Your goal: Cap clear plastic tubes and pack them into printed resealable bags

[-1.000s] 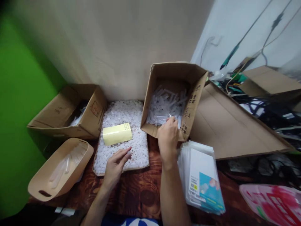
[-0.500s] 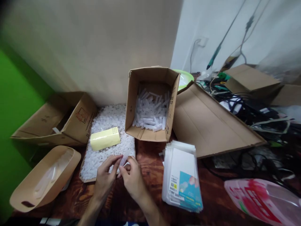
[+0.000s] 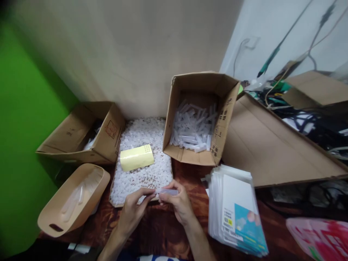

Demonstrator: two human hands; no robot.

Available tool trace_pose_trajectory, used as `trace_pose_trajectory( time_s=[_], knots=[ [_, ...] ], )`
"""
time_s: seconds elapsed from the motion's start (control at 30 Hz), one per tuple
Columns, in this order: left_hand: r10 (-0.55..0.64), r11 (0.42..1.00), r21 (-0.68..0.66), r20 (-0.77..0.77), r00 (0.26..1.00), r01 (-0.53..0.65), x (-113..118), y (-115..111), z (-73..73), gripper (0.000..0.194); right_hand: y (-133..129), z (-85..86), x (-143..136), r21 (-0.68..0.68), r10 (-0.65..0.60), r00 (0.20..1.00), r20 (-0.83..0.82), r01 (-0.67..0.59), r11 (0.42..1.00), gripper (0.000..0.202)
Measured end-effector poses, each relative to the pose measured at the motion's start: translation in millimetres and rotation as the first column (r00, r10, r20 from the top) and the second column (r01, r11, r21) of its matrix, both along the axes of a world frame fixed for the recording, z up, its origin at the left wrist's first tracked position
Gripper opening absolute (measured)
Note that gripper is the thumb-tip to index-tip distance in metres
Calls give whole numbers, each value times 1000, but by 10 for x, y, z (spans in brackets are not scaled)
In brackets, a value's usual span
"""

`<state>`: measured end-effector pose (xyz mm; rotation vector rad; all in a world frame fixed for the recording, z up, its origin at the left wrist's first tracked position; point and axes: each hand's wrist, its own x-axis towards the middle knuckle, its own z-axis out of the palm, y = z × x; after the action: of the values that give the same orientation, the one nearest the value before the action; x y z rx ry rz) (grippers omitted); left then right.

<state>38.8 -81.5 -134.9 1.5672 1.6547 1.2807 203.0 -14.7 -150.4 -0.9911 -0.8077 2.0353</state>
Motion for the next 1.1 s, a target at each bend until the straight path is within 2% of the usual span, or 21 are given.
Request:
trace_pose_trajectory(
  time_s=[0.13,0.23,0.33,0.4,0.57,0.8,0.87,0.93,1.0,1.03,1.1],
  knots=[
    [-20,998,53,67,998,17,-66,36,-6,14,99,-46,47,84,107,988,114,-116,990,42],
    [21,1000,15,179,984,-24,-76,80,-43,12,116,-40,51,133,159,981,109,-173,976,36],
    [116,993,-47,288,951,-107,-50,122,-103,8,75,-26,32,146,154,985,83,-164,976,36],
    [136,991,-59,326,936,-124,-19,143,-139,8,37,-19,27,159,130,987,93,-144,977,37],
    [135,990,-84,360,923,-112,32,180,-191,10,-2,-4,51,191,104,980,171,-136,972,37],
    [73,997,-55,374,924,-56,64,173,-226,15,6,-56,33,217,99,984,151,-130,967,35],
    [37,999,-28,339,940,-29,13,184,-205,15,13,-51,7,224,93,985,145,-125,967,35],
    [-78,995,-34,234,969,89,-129,248,-172,14,34,-32,-25,235,108,978,176,-149,961,35],
    [-226,968,-93,59,972,231,-358,380,-140,14,66,-11,-53,255,84,971,224,-142,956,36],
    [-264,958,-128,-53,963,255,-489,466,-127,16,83,-4,-62,265,53,970,238,-117,957,36],
    [-224,971,-164,-337,915,177,-732,655,-109,26,110,3,-63,271,-15,974,225,-48,961,37]
  ],
)
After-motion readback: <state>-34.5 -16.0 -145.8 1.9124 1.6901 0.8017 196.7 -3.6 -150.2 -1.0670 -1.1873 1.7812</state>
